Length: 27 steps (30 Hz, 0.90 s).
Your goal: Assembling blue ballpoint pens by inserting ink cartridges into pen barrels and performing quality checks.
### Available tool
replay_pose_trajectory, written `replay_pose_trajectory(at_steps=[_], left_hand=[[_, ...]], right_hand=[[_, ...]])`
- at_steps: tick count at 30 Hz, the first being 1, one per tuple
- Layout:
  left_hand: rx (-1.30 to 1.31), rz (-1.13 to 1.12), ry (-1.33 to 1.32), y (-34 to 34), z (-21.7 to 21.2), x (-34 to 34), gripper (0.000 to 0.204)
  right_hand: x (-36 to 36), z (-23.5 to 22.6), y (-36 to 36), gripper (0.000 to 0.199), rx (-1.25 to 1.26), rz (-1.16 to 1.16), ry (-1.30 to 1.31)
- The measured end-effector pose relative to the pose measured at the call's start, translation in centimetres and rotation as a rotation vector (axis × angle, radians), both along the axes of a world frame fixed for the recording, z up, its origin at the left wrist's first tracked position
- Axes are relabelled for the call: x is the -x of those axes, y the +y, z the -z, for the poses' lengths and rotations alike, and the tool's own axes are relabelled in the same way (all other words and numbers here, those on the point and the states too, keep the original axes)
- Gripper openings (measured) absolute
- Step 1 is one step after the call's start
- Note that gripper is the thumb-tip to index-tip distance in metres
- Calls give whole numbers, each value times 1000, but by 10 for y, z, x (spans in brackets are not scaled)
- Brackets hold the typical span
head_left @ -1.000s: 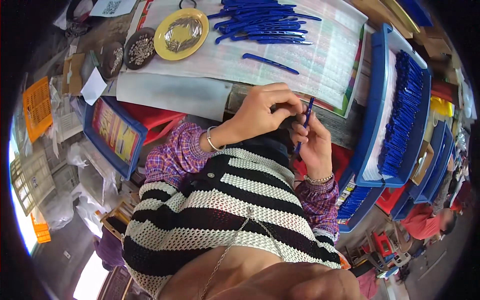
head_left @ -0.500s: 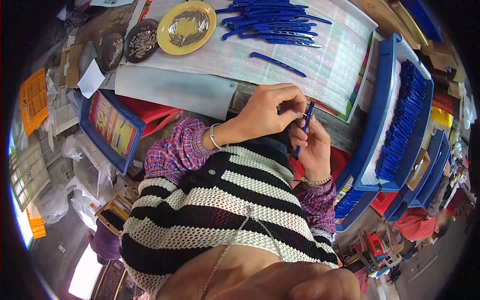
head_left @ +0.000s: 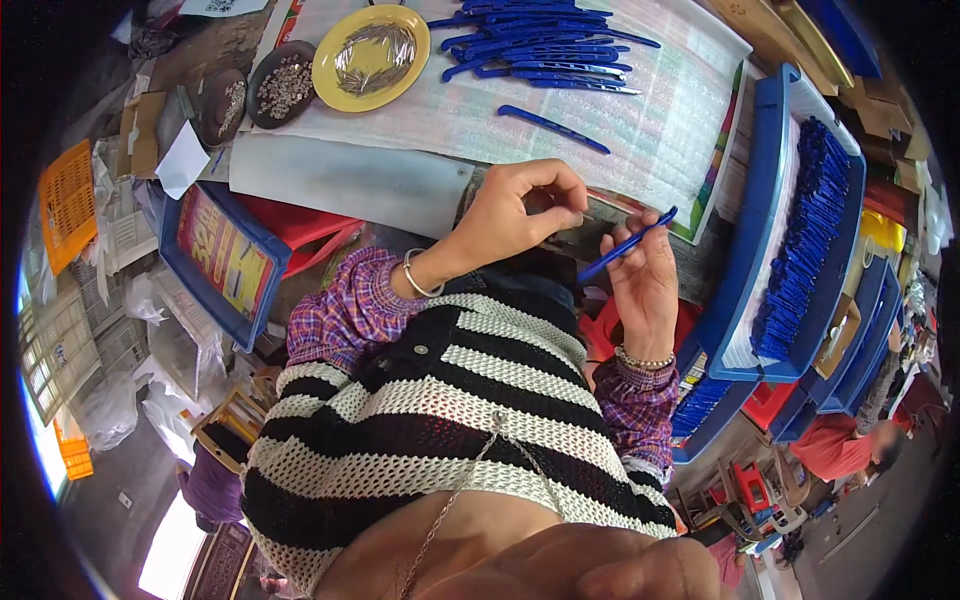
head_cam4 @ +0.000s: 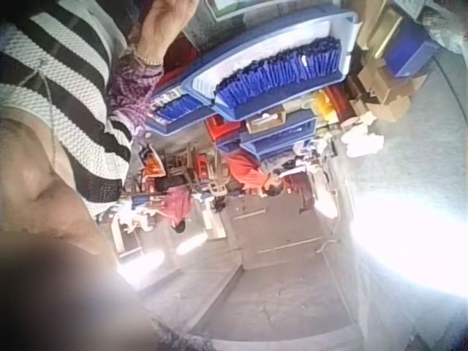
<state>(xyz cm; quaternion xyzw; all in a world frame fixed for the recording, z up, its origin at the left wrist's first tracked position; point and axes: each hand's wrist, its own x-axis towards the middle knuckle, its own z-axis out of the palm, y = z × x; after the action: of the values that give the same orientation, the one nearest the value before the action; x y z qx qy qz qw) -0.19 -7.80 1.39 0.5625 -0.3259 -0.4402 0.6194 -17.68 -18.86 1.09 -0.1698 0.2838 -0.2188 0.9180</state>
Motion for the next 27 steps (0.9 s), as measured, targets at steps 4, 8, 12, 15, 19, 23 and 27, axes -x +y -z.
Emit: replay_pose_trajectory(at_steps=[4, 8, 12, 15, 19, 23, 27], left_hand=[[-24, -10, 123, 2, 2, -1, 16], [7, 2, 114, 0, -1, 2, 24], [49, 49, -14, -1, -5, 0, 25], [44, 59, -94, 1, -4, -1, 20], [16, 61, -149, 3, -3, -7, 15], [79, 100, -230, 2, 1, -6, 12], [92, 139, -216, 4, -3, -6, 12]], right_hand=[[3, 6, -3, 19, 82, 86, 170], [7, 12, -2, 18, 159, 42, 163], [4, 11, 1, 15, 204, 93, 217], [3, 9, 3, 12, 307, 84, 224], [2, -8, -1, 9, 494, -105, 483], [-6, -21, 0, 16, 894, -423, 537], [-15, -23, 5, 18, 1123, -477, 564]])
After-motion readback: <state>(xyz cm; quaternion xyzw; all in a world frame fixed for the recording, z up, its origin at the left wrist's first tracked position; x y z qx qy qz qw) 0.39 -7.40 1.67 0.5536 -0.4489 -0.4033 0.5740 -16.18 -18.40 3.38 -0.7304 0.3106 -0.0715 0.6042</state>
